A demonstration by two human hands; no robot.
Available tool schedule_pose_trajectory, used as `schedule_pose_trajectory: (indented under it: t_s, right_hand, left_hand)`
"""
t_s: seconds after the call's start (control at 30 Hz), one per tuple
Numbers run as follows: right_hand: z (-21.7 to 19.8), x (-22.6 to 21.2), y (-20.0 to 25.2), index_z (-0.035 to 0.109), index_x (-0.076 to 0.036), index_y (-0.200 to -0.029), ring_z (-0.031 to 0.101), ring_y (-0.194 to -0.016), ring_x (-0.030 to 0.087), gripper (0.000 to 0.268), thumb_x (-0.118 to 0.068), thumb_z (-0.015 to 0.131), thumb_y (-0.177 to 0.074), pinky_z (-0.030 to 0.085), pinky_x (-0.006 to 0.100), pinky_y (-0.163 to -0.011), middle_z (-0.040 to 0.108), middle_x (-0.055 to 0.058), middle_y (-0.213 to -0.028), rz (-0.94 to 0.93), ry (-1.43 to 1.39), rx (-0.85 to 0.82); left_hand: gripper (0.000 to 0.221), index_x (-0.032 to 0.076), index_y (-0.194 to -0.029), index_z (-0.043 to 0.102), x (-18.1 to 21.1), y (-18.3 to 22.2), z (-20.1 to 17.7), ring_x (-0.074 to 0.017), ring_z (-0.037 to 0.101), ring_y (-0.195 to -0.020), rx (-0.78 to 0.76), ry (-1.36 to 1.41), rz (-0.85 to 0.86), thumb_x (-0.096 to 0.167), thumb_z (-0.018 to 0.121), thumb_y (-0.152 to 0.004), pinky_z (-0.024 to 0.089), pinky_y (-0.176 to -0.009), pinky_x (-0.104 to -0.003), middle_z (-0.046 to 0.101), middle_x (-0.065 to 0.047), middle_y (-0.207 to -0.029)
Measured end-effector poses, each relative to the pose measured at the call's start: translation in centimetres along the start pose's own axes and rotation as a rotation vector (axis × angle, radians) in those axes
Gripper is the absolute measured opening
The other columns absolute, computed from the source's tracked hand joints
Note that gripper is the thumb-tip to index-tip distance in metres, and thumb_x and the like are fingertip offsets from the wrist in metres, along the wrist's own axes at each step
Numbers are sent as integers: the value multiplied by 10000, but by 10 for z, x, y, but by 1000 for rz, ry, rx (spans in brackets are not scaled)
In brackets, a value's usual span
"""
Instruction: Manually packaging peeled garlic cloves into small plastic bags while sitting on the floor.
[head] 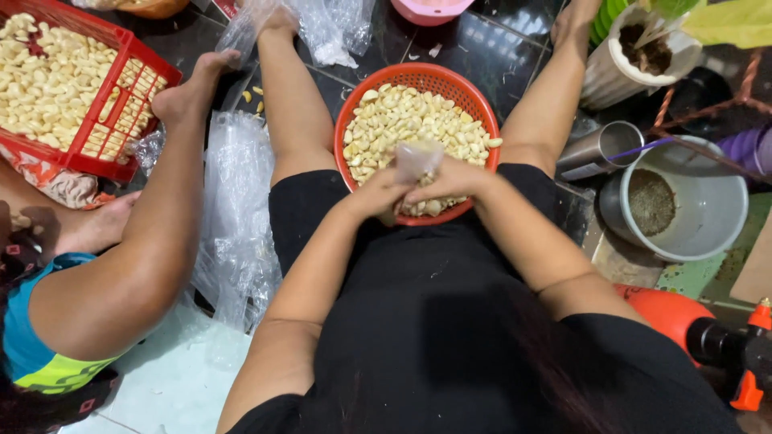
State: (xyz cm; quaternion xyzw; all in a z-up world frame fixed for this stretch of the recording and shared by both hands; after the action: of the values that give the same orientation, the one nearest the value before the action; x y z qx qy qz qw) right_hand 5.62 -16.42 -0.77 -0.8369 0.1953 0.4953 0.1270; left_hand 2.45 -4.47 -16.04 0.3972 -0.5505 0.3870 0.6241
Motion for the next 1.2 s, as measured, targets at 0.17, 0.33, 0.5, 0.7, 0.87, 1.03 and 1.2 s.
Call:
schedule_pose_trajectory:
  t_s: [0.17,0.33,0.5,0.7,0.87,1.03,1.2]
  right_hand:
    - [-6,-29,-6,744,2,-968,705,-942,221,137,-76,643,-1017,530,363,-945,763,159,-995,-167,-488,300]
    - [-86,-38,32,582,65,-1024,675,-927,324,259,-177,506,-1080,557,397,-870,639,257,-1002,-429,-388,827]
    - [-7,-118,30,724,-57,-1096,644,-1131,413,441,-422,801,-859,410,583,-1100,703,152,-1081,-568,135,484]
    - [17,-42,18,617,-138,-1292,690,-950,292,404,-177,670,-893,318,724,-1106,704,102,-828,-291,1163,192]
    - [-4,-54,41,604,-151,-1022,665,-676,301,124,-165,564,-905,516,470,-634,631,48,-719,-336,928,72]
    - [-45,-72,54,701,-100,-1148,712,-836,319,266,-260,564,-986,550,482,-770,714,103,-873,-354,706,222]
    - [-20,44,16,752,-116,-1213,686,-921,310,595,-563,400,-1041,521,468,-905,722,82,-984,-379,436,544]
  left_hand:
    - [349,83,-772,665,36,14,33,-153,630,-399,-210,-115,-10,258,555,-1052,509,-479,-265,604,-45,-446]
    - [271,11,-850,706,22,18,11,-231,646,-618,-101,-154,-95,211,623,-1014,504,-631,-364,668,-148,-647]
    - [272,29,-899,742,41,20,7,-321,700,-841,-50,-386,-128,264,637,-984,528,-839,-433,737,-207,-790]
    - [190,-8,-870,756,75,29,4,-308,656,-641,-44,-434,-31,180,759,-841,516,-662,-407,688,-170,-642]
    - [124,169,-851,767,83,52,-3,-152,650,-575,-4,-502,-136,266,830,-805,490,-586,-248,687,3,-579]
    - [132,110,-839,743,128,66,-10,-272,708,-975,14,-390,169,211,769,-920,204,-1210,-583,759,-62,-881]
    - [118,89,-888,764,195,62,21,-159,651,-876,141,-75,293,171,725,-962,453,-1050,-388,721,-42,-893]
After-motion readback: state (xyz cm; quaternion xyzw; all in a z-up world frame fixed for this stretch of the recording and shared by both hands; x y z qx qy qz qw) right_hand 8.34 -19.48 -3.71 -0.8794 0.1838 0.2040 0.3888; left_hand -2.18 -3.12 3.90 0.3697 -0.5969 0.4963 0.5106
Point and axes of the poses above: each hand's wrist, its own y-axis away from the middle knuckle, its own z-axis out of the palm, x = y × z, the point moved 6 cm from there along -y, towards the middle knuckle
